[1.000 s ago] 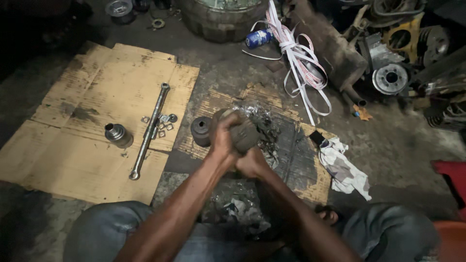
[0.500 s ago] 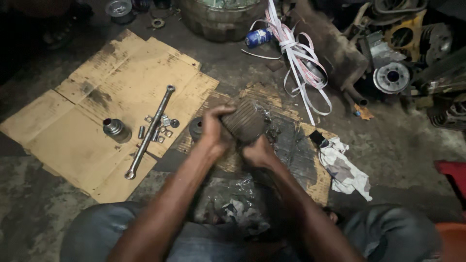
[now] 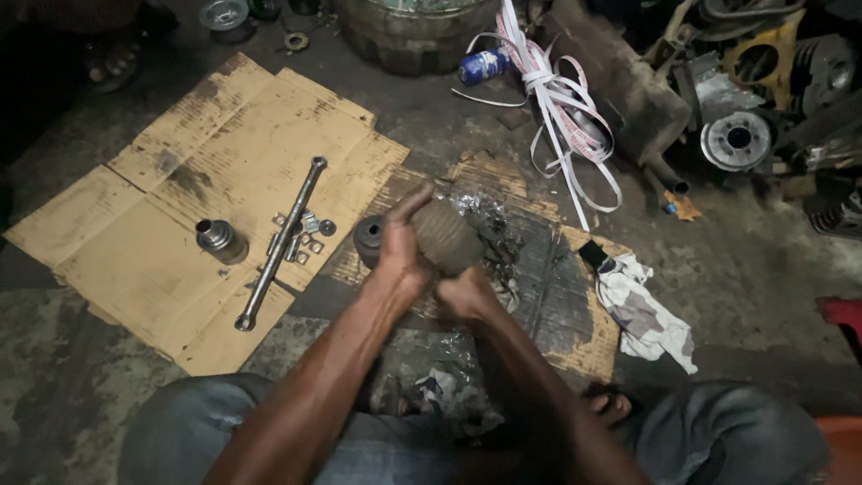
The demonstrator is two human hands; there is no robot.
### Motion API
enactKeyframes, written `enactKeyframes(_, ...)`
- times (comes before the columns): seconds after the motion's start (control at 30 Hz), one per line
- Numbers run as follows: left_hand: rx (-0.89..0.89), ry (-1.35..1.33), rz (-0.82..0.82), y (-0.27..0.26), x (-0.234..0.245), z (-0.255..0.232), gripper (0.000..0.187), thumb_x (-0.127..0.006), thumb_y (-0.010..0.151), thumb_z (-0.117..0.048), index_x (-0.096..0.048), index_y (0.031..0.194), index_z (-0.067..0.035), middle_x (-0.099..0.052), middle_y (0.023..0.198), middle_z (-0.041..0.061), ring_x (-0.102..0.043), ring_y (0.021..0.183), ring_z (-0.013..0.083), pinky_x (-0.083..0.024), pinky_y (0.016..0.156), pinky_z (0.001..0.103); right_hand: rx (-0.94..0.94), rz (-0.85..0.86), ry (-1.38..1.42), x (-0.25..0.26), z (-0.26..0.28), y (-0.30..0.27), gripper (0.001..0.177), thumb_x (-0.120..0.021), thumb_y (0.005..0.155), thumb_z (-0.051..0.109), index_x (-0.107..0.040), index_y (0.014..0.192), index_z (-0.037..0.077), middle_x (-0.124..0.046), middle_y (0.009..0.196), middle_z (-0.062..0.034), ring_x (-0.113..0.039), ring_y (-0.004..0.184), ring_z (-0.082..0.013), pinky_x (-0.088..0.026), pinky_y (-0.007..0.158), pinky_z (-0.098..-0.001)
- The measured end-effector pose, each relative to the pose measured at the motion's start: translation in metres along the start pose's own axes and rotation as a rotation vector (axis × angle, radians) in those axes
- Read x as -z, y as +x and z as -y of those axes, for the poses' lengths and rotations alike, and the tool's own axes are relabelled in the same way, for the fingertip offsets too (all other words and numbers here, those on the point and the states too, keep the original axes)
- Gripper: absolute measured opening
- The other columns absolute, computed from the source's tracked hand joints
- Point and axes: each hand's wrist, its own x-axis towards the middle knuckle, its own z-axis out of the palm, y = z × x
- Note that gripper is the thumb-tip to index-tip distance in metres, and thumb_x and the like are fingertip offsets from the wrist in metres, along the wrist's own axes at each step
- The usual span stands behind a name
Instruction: The person sits on the floor and cleans a cylindrical mechanical part by hand, then wipes it with a white cloth. They then pick up a long metal rod and insert it into the part, continuing to wipe the assembly with the cloth.
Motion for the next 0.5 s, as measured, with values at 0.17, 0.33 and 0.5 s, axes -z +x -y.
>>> enactKeyframes(0.17, -0.202, -0.129, 0.221, 0.028, 0.021, 0.007, 0.035, -0.075, 0.078, -0.029, -0.069, 0.109, -0.013, -0.066, 0.109, 0.008, -0.062, 0.104, 0.0306, -0.041, 0.105, 0.068, 0.066, -0.042, 0.325, -0.001, -0.012, 0.010, 0.052, -0.064, 0.078, -0.002, -0.063, 0.129, 0.004, -0.072, 0.112, -0.0082, -0.069, 0.093, -0.0202, -0.058, 0.071, -0.0358)
enactKeyframes(0.33, -0.128, -0.067, 0.067, 0.031, 0.010, 0.003, 0.024, -0.065, 0.077, -0.027, -0.068, 0.097, -0.014, -0.069, 0.100, 0.007, -0.065, 0.098, 0.0275, -0.047, 0.088, 0.059, -0.242, -0.069, 0.760, 0.007, -0.030, 0.018, 0.046, -0.058, 0.085, 0.001, -0.063, 0.131, 0.001, -0.069, 0.102, -0.0135, -0.064, 0.080, -0.0255, -0.051, 0.060, -0.0388)
enactKeyframes(0.5, -0.071, -0.169, 0.120, 0.036, 0.019, -0.002, 0.024, -0.061, 0.076, -0.024, -0.066, 0.094, -0.009, -0.068, 0.101, 0.012, -0.066, 0.097, 0.0294, -0.054, 0.094, 0.055, 0.192, -0.214, 0.495, -0.002, -0.044, 0.029, 0.054, -0.062, 0.077, -0.001, -0.062, 0.131, 0.001, -0.072, 0.124, -0.0098, -0.068, 0.113, -0.0223, -0.055, 0.095, -0.0351)
